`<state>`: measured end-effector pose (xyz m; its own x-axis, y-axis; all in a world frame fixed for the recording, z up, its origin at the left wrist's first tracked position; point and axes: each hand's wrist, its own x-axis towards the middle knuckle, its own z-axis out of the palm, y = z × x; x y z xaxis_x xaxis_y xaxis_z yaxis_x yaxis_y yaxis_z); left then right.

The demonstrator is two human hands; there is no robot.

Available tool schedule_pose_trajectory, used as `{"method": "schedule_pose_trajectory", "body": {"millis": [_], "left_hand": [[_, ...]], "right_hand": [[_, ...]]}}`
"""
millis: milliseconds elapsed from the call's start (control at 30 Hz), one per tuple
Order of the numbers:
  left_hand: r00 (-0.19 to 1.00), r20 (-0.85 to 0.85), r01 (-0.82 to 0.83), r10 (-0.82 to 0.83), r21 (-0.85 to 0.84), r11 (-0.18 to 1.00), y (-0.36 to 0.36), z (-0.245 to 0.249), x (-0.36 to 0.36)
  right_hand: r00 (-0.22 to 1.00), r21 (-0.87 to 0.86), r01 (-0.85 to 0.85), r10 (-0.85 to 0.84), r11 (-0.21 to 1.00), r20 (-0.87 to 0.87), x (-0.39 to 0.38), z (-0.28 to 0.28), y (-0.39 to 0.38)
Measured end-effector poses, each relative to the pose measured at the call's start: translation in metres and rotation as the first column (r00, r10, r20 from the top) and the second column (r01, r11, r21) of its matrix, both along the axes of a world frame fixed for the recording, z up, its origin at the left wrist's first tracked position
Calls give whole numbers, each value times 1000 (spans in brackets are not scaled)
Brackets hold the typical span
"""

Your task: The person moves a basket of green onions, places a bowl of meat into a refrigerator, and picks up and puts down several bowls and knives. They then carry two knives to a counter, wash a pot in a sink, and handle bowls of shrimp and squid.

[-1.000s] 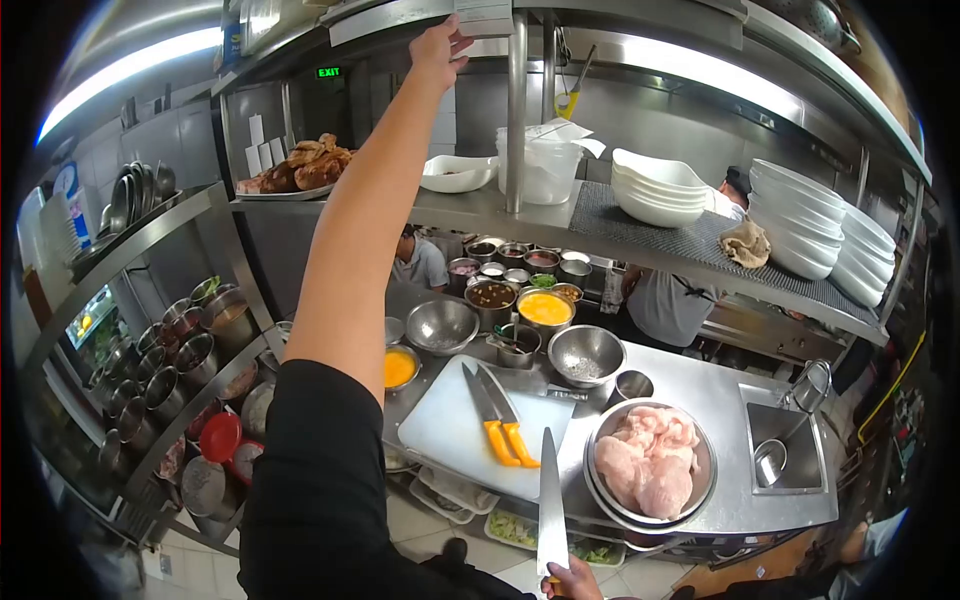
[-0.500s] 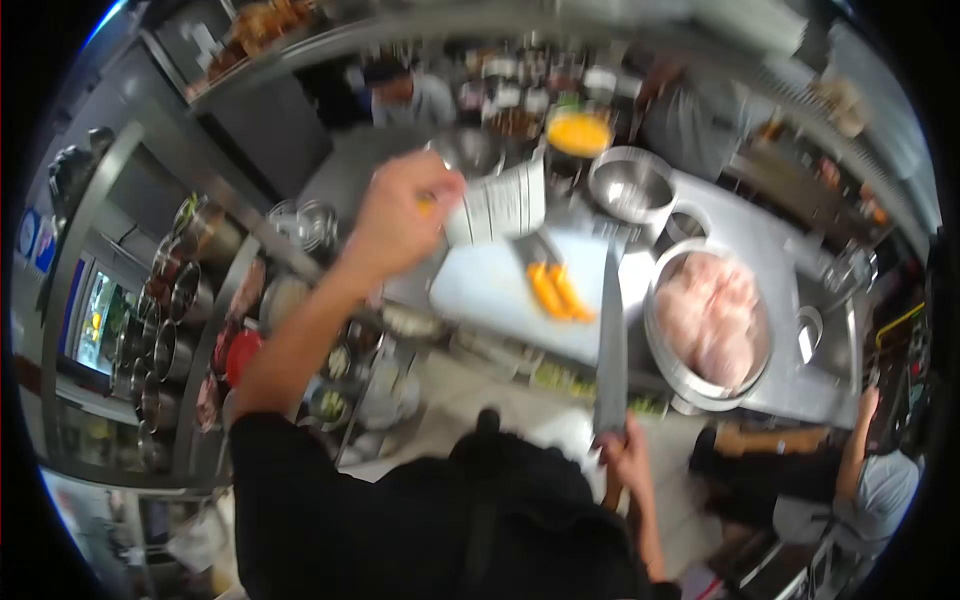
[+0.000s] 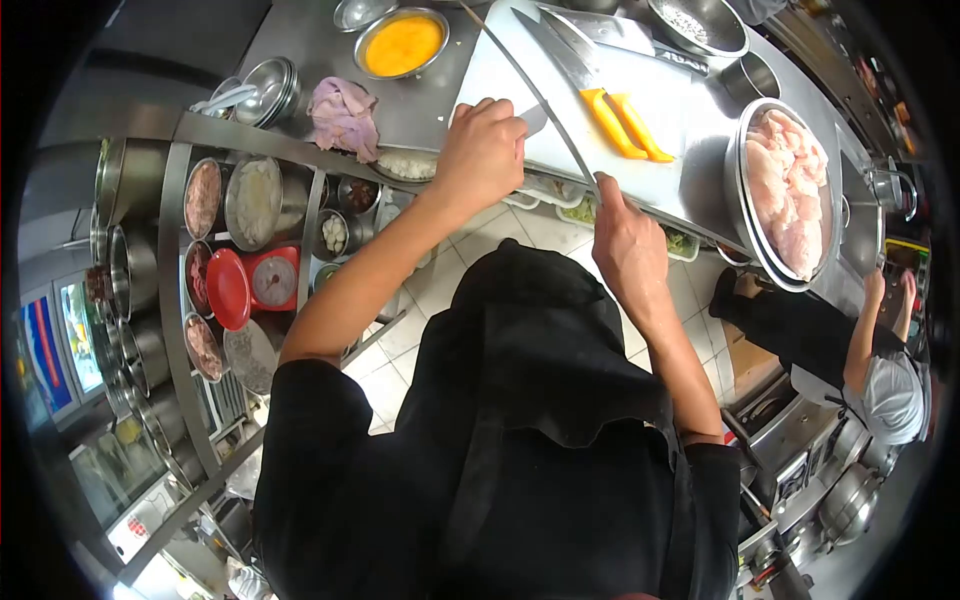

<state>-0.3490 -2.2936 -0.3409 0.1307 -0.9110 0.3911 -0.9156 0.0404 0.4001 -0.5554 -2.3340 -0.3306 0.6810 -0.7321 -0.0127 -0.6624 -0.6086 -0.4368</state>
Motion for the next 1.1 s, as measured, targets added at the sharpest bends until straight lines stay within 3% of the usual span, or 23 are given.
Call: {"method": "schedule_pose_trajectory", "body": {"millis": [233, 533, 800, 833, 867, 900, 967, 1067, 1100], "left_hand": [[995, 37, 92, -93, 19, 996, -20, 8, 20], [991, 10, 133, -132, -16, 991, -49, 25, 62], [940, -341, 66, -8, 158, 985, -76, 11, 98], [873, -488, 80, 7, 158, 984, -78, 3, 101], [786, -618, 92, 23, 153, 984, -78, -3, 103], [796, -604, 74, 38, 159, 984, -75, -6, 103], [611, -782, 81, 125, 219, 972, -71, -7, 103], [566, -796, -15, 216, 252, 968, -62, 0, 92], [597, -762, -46, 250, 279, 959, -58, 0, 93]], "right_hand": [[999, 41, 52, -51, 998, -17, 17, -12, 0], [988, 151, 151, -142, 977, -67, -28, -53, 9], [965, 255, 251, -261, 934, 4, -56, -59, -23], [951, 276, 289, -308, 916, 27, -54, -59, -35], [952, 208, 260, -287, 943, 112, -55, -59, -49], [952, 175, 275, -294, 945, 90, -50, -52, -65], [953, 89, 280, -288, 956, 95, -40, -53, -101], [960, -8, 265, -263, 964, 102, -25, -70, -153], [958, -40, 287, -286, 957, 31, -18, -74, -168]]}}
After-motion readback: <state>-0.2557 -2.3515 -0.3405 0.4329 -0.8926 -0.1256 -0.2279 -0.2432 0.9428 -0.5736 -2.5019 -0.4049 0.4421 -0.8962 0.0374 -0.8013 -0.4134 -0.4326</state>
